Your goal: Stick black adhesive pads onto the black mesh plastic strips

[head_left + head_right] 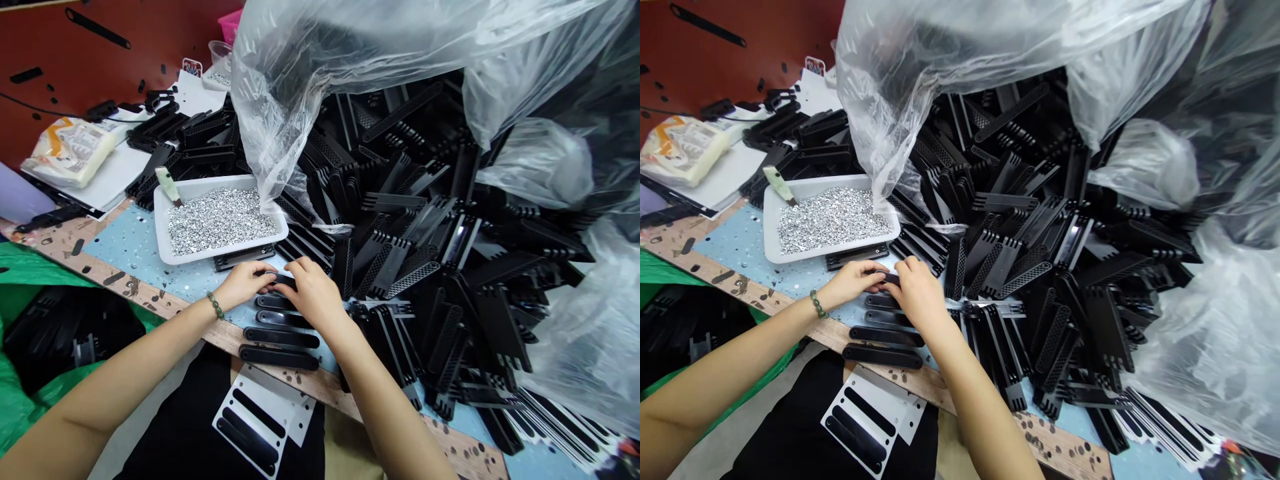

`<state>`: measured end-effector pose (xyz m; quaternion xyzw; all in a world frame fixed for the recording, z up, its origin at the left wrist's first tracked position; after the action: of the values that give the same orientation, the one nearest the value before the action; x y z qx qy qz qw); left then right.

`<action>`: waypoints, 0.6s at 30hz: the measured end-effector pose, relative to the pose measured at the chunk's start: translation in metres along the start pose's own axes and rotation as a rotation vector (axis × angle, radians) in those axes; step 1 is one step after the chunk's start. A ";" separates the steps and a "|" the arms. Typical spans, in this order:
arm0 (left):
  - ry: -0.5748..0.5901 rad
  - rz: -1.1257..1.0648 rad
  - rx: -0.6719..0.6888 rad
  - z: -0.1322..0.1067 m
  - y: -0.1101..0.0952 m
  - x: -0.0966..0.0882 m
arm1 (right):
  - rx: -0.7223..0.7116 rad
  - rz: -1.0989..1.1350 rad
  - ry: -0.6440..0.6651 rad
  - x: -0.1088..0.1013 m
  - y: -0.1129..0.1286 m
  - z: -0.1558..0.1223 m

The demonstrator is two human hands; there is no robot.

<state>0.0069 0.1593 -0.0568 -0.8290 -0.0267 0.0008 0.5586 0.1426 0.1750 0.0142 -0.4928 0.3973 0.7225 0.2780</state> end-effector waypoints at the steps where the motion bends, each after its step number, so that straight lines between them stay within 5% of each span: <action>1: -0.008 -0.001 -0.003 -0.002 0.000 -0.002 | 0.043 -0.009 -0.012 -0.004 -0.006 -0.005; 12: -0.039 0.249 0.203 -0.016 -0.013 -0.004 | 0.398 0.480 0.044 0.004 -0.047 -0.029; 18: -0.061 0.262 0.235 -0.017 -0.012 -0.006 | 0.449 0.382 0.085 -0.002 -0.044 -0.026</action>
<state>0.0013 0.1476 -0.0397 -0.7539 0.0650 0.1020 0.6457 0.1908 0.1761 -0.0023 -0.3653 0.6440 0.6344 0.2221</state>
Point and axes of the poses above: each hand's wrist, its own z-axis towards the middle knuckle, its own x-axis out of the palm, y = z × x, the point moved 6 cm from there along z, towards the middle knuckle, and after that the axes turned 9 degrees about -y, right-handed, at the moved point
